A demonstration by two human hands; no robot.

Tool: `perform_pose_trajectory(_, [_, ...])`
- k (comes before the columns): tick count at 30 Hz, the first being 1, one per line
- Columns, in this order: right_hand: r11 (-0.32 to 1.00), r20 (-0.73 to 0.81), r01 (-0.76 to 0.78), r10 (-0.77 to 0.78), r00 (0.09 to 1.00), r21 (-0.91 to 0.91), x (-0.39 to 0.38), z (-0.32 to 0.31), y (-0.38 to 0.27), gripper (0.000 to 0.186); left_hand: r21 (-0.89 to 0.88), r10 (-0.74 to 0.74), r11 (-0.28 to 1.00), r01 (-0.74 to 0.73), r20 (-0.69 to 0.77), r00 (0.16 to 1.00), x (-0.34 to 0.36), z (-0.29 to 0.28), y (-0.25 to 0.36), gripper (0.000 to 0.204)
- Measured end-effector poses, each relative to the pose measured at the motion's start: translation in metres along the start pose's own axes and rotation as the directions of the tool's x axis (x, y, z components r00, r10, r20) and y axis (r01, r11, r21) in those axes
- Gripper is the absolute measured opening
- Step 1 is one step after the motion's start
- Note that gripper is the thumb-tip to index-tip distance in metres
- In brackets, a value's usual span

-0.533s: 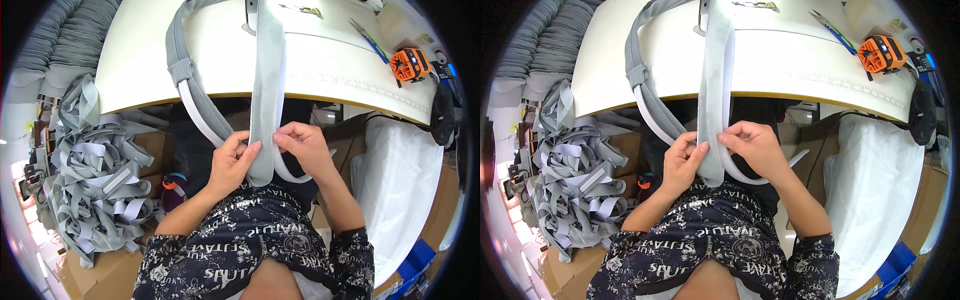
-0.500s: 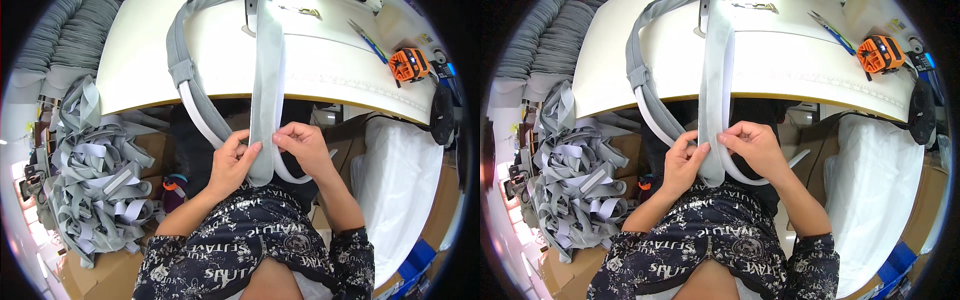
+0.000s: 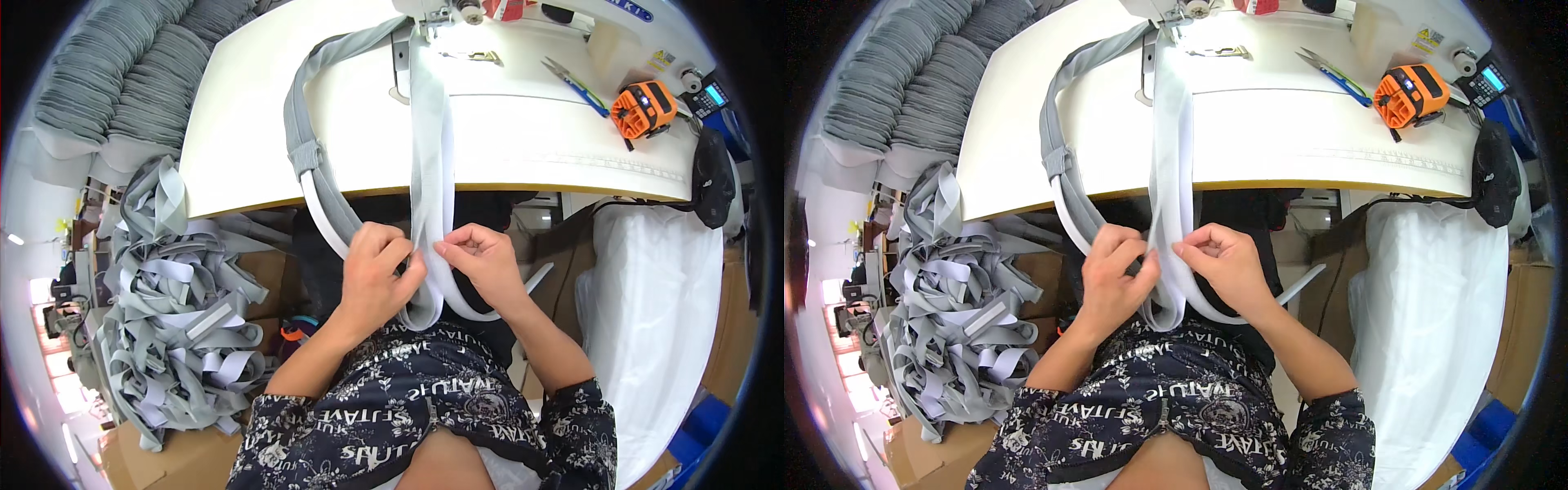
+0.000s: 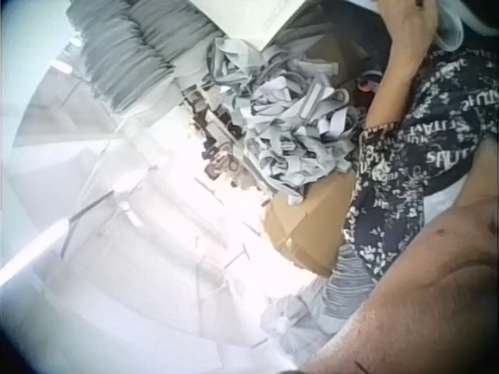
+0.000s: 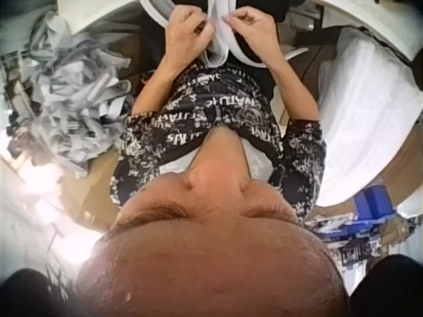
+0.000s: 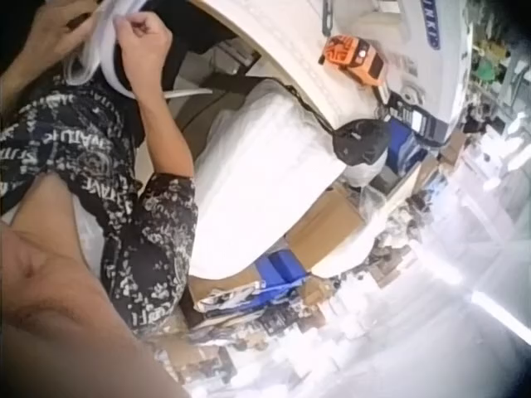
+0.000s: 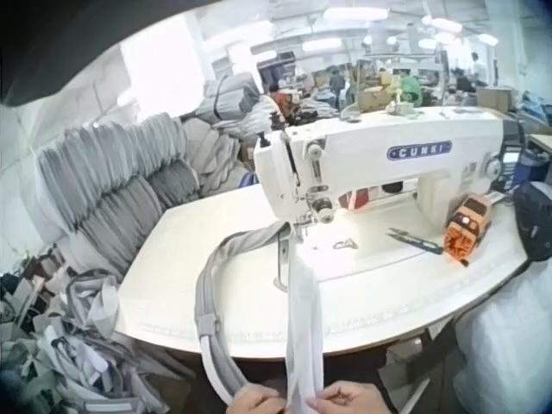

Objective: Sewing padded fabric straps using an industrial sewing machine.

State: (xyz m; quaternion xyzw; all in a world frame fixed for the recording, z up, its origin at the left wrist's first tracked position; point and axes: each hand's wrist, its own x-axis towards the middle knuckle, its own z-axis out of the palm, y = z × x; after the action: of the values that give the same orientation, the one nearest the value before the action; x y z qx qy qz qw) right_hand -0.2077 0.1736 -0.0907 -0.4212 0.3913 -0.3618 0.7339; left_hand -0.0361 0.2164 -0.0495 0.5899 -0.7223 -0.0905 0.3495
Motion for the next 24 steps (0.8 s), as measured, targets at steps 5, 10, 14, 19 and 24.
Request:
perform_pose_trajectory(5, [0.991, -0.122, 0.107, -0.097, 0.988, 0.078, 0.0, 0.008, 0.01, 0.037, 0.061, 0.328, 0.943, -0.328, 0.013, 0.945, 0.017, 0.001, 0.027, 0.019])
perform_pose_trajectory(10, [0.951, -0.074, 0.179, -0.166, 0.983, 0.251, -0.003, 0.012, 0.016, 0.057, 0.015, 0.39, 0.919, -0.394, 0.111, 0.914, 0.022, 0.006, 0.02, 0.016])
perform_pose_trajectory(14, [0.972, -0.042, 0.109, -0.102, 0.994, 0.207, -0.002, 0.008, 0.03, 0.035, -0.025, 0.343, 0.938, -0.345, 0.193, 0.919, 0.017, 0.0, 0.012, 0.015])
perform_pose_trajectory(19, [0.973, 0.117, -0.039, 0.013, 0.993, 0.227, -0.003, -0.003, 0.031, 0.033, -0.01, 0.334, 0.94, -0.341, 0.233, 0.913, 0.012, -0.003, 0.01, 0.015])
perform_pose_trajectory(24, [0.968, 0.143, 0.072, -0.038, 0.989, -0.24, 0.01, -0.008, 0.013, 0.039, -0.009, 0.366, 0.926, -0.377, 0.254, 0.895, 0.01, -0.005, 0.005, 0.015])
